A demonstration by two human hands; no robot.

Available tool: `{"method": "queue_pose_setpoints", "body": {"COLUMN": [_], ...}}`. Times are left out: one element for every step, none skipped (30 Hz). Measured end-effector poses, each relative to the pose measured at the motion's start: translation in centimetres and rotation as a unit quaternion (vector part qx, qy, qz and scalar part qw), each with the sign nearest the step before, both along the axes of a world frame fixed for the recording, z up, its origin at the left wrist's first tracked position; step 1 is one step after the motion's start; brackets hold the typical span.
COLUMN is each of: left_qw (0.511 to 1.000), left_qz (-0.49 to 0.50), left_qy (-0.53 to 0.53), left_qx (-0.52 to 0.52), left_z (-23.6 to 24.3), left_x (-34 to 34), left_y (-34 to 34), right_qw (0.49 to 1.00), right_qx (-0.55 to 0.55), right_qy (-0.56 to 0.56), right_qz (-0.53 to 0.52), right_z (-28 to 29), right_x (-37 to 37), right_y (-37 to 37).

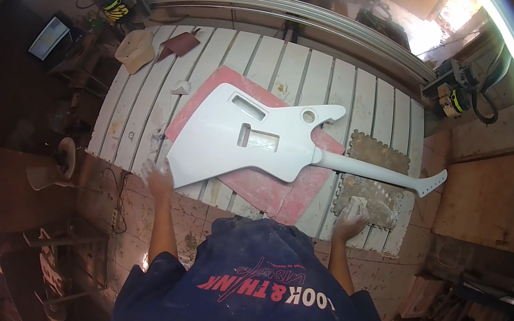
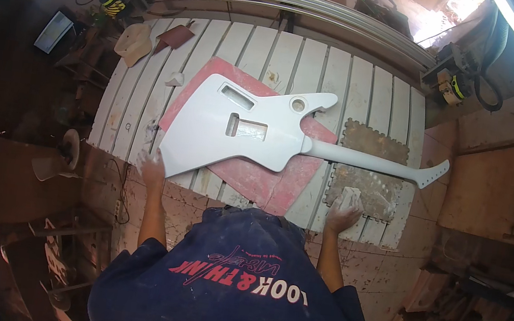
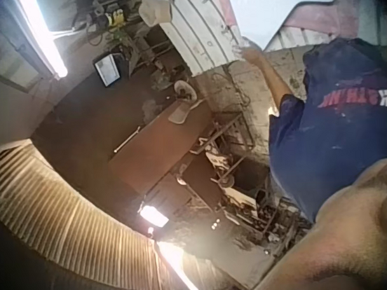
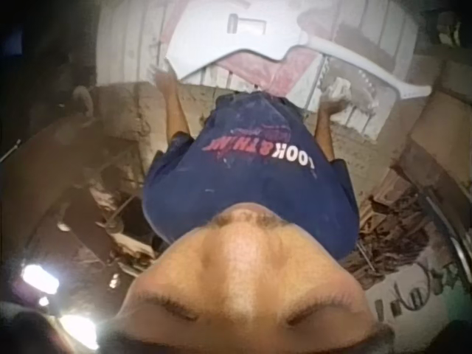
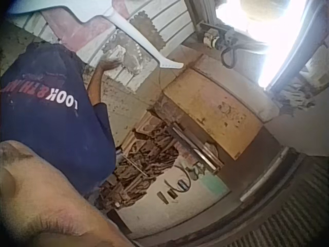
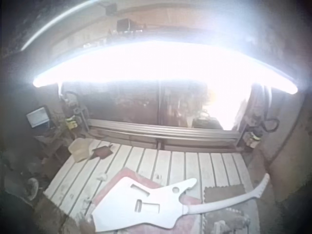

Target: The person sands the surfaces and edges of a white electric guitar body and neck using a piece of sandpaper.

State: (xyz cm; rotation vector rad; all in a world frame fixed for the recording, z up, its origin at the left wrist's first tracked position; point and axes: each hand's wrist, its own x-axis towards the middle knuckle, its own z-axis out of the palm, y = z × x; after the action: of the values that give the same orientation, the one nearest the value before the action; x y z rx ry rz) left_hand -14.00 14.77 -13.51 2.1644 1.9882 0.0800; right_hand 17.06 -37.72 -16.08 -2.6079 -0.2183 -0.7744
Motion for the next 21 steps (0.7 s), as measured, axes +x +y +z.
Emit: {"method": "queue_pose_setpoints", "body": {"left_qw": [0.998,0.993,0.988,0.981,0.976,0.97,0.955,0.942,0.926,0.91,0.896,0.868,0.868,0.851,0.833,0.831,0.847,0.862,0.877,0.885,0.891], "left_qz": [-0.046,-0.088,-0.119,-0.151,-0.185,-0.228,-0.275,-0.319,-0.367,-0.406,-0.437,-0.49,-0.491,-0.521,-0.551,-0.554,-0.529,-0.503,-0.475,-0.454,-0.431], "left_qy": [0.0,0.001,-0.027,-0.054,-0.004,-0.025,-0.072,-0.07,-0.06,-0.07,-0.064,-0.071,-0.069,-0.055,-0.042,-0.04,-0.033,-0.025,-0.016,-0.011,-0.007], "left_qx": [0.038,0.079,0.095,0.11,0.112,0.085,0.092,0.074,0.058,0.045,0.036,0.019,0.018,0.025,0.032,0.028,0.044,0.06,0.077,0.107,0.139], "left_z": [0.5,1.2,1.1,0.7,1.2,1.8,1.9,2.4,3.0,3.2,2.9,3.4,3.4,3.4,3.4,3.3,3.0,2.9,2.8,2.3,1.9], "left_x": [2.1,4.0,5.0,6.2,8.6,10.7,12.3,14.4,16.1,17.5,18.5,19.3,19.3,19.1,18.8,18.1,17.0,15.5,13.9,12.2,10.3], "left_y": [-1.6,-3.2,-4.1,-4.9,-6.6,-8.2,-9.8,-11.9,-13.8,-15.6,-17.4,-18.9,-19.4,-19.7,-19.9,-19.8,-19.1,-17.9,-16.7,-15.2,-13.6], "right_qw": [1.0,1.0,1.0,1.0,1.0,1.0,1.0,1.0,1.0,0.999,0.999,0.999,0.999,0.999,1.0,1.0,1.0,0.999,0.998,0.999,0.999], "right_qx": [-0.012,-0.013,-0.007,-0.001,-0.004,0.0,0.005,0.005,-0.006,-0.017,-0.017,-0.019,-0.019,-0.019,-0.01,-0.003,-0.006,0.004,0.015,-0.013,-0.009], "right_qy": [0.005,0.005,-0.002,-0.008,-0.007,-0.002,0.003,0.004,-0.019,-0.039,-0.037,-0.028,-0.018,-0.016,-0.012,-0.007,-0.004,0.02,0.044,0.01,0.008], "right_qz": [-0.014,-0.015,-0.013,-0.011,-0.013,-0.016,-0.015,-0.015,-0.01,-0.004,-0.002,-0.013,-0.022,-0.022,-0.015,-0.013,-0.018,-0.026,-0.033,-0.038,-0.039], "right_z": [-0.2,-0.3,-0.2,-0.2,-0.2,-0.2,-0.1,-0.3,-0.4,-0.5,-0.5,-0.6,-0.5,-0.4,-0.3,-0.3,-0.3,-0.4,-0.5,-0.9,-1.3], "right_x": [0.0,0.0,0.0,0.0,0.0,-0.1,-0.1,0.1,0.3,0.3,0.1,0.0,-0.1,-0.1,-0.1,-0.2,-0.3,-0.4,-0.4,-0.1,-0.1], "right_y": [-0.6,-0.8,-0.5,-0.2,-0.4,-0.4,-0.2,-0.4,-0.6,-0.8,-0.8,-1.0,-0.9,-0.7,-0.5,-0.6,-0.7,-0.9,-1.0,-1.1,-1.0]}}
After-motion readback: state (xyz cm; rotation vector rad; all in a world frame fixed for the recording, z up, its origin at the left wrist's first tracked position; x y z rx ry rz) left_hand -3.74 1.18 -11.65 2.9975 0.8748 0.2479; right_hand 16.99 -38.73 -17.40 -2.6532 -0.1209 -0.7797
